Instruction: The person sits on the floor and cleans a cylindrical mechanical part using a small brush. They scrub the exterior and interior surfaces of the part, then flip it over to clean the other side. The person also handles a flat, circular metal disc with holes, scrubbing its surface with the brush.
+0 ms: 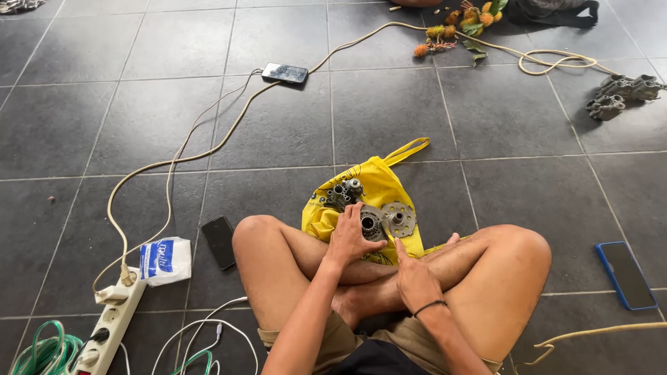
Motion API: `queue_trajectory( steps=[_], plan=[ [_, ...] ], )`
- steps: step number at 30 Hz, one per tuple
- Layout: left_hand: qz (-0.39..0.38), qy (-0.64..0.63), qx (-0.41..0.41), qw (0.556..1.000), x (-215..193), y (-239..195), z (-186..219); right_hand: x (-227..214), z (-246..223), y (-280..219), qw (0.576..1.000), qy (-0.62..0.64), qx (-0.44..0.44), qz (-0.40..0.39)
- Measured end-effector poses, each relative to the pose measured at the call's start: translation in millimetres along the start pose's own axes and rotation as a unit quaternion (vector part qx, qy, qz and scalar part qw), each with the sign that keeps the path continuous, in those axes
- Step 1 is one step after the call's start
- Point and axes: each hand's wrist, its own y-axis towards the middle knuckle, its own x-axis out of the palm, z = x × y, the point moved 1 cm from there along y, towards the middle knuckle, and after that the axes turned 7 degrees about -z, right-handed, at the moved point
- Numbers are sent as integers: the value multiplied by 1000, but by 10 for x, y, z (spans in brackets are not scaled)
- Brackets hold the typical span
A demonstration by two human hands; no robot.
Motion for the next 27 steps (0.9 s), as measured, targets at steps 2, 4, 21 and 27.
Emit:
queue_trajectory(
  steps=[2,4,21,27],
  plan=[
    [18,-28,8,999,92,45,-82,-59,-35,163,999,-24,-23,15],
    [38,-56,10,998,153,21,-152,-15,-38,367,997,-49,-50,25],
    [4,-37,-30,999,176,131,-197,-135,-149,352,998,-27,-48,29],
    [20,-47,-18,999,181,95,-182,-31,-30,500,997,-38,-45,40]
  ],
)
